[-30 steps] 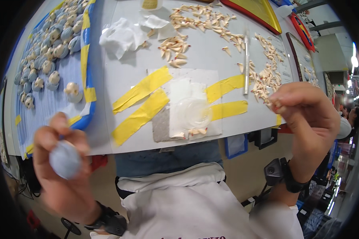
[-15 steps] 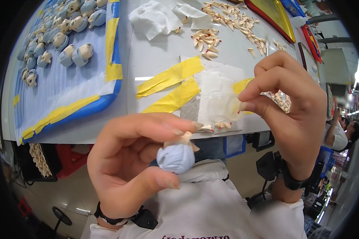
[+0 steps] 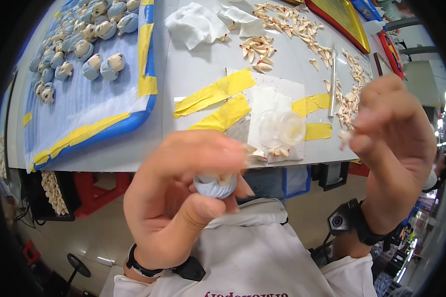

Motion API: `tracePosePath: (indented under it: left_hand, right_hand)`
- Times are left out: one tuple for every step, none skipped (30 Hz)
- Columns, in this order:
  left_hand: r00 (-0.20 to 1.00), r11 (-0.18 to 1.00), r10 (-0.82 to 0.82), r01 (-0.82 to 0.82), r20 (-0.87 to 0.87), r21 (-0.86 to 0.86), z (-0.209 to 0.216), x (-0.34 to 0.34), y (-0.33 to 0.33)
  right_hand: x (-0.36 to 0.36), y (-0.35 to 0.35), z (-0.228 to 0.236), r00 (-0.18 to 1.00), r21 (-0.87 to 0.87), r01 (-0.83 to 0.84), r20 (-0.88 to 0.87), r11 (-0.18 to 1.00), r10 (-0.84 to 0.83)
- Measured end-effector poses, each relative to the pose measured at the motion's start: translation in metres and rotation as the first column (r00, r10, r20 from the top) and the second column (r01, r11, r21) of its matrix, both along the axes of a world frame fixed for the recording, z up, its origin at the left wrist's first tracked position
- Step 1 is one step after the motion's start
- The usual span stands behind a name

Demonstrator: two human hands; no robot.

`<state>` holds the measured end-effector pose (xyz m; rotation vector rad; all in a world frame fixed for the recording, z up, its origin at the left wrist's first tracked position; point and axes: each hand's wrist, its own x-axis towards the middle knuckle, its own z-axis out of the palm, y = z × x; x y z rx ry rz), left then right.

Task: The person assembles miniature figurines by hand, picking up small white ear-like pieces from a table and attaching them to the sides of small heads with blue hair. The person repeatedly picks up a head, attaches two pieces, and places the completed head onto a blue tray.

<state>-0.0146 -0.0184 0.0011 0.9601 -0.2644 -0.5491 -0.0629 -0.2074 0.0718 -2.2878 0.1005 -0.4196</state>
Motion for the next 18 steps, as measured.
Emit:
tracePosePath:
  left_hand:
    - [0.999,1.000,0.012,-0.012,-0.048,0.003,0.003,-0.002,0.001]
    - [0.997,1.000,0.022,-0.021,-0.075,0.016,0.005,-0.003,0.001]
    - [0.994,1.000,0.019,-0.017,-0.106,0.022,0.006,-0.003,0.000]
    - [0.993,0.999,0.015,-0.011,-0.116,0.037,0.007,-0.003,-0.003]
    - [0.997,0.999,0.018,-0.015,-0.072,0.038,0.004,-0.002,-0.003]
    - [0.999,0.999,0.023,-0.022,-0.027,0.038,0.001,-0.002,-0.003]
    - [0.997,0.999,0.033,-0.035,0.070,0.023,-0.012,-0.001,0.000]
    - [0.996,0.999,0.030,-0.032,0.087,0.019,-0.015,-0.001,0.002]
    - [0.994,0.999,0.028,-0.029,0.106,0.015,-0.017,0.000,0.003]
    - [0.999,1.000,0.010,-0.011,0.044,0.021,-0.012,0.000,0.005]
    - [0.999,1.000,-0.009,0.009,-0.031,0.024,-0.008,0.000,0.005]
    - [0.994,0.999,-0.022,0.025,-0.106,0.025,-0.004,0.001,0.006]
    - [0.981,0.999,-0.038,0.043,-0.193,0.021,0.001,0.002,0.005]
    - [0.978,0.999,-0.045,0.047,-0.203,0.007,0.001,0.001,0.004]
    - [0.976,0.999,-0.051,0.051,-0.213,-0.008,0.001,0.001,0.003]
    - [0.973,0.998,-0.059,0.055,-0.222,-0.022,0.001,0.000,0.001]
    - [0.973,0.997,-0.077,0.069,-0.219,-0.047,0.001,0.000,0.002]
    - [0.971,0.995,-0.096,0.085,-0.218,-0.061,0.000,0.000,0.002]
  right_hand:
    - [-0.003,0.002,-0.002,1.000,0.064,0.014,0.010,0.998,-0.015]
    - [-0.006,0.004,-0.005,0.999,0.130,0.028,0.020,0.991,-0.031]
    - [-0.010,0.005,-0.005,0.999,0.193,0.032,0.004,0.981,-0.034]
    - [-0.013,0.005,-0.006,0.999,0.257,0.038,-0.013,0.966,-0.036]
    - [-0.016,0.005,-0.008,0.999,0.288,0.036,-0.016,0.957,-0.033]
    - [-0.019,0.004,-0.010,0.999,0.319,0.034,-0.018,0.947,-0.029]
    - [-0.022,0.004,-0.014,1.000,0.319,0.025,-0.009,0.947,-0.024]
    - [-0.023,0.006,-0.016,0.999,0.328,0.034,-0.007,0.944,-0.033]
    - [-0.025,0.007,-0.018,0.999,0.338,0.042,-0.005,0.940,-0.043]
    - [-0.027,0.009,-0.019,0.999,0.349,0.050,-0.001,0.936,-0.052]
    - [-0.029,0.010,-0.021,0.998,0.363,0.059,-0.002,0.930,-0.063]
    - [-0.030,0.011,-0.021,0.998,0.373,0.059,-0.003,0.926,-0.063]
    - [-0.031,0.012,-0.021,0.998,0.382,0.060,-0.005,0.922,-0.063]
    - [-0.031,0.013,-0.021,0.998,0.386,0.054,-0.007,0.921,-0.056]
    - [-0.031,0.014,-0.021,0.999,0.390,0.048,-0.006,0.920,-0.050]
    - [-0.031,0.015,-0.021,0.999,0.393,0.042,-0.003,0.918,-0.044]
    - [-0.031,0.015,-0.021,0.999,0.395,0.035,0.005,0.918,-0.041]
    - [-0.031,0.016,-0.022,0.999,0.392,0.034,0.009,0.919,-0.041]
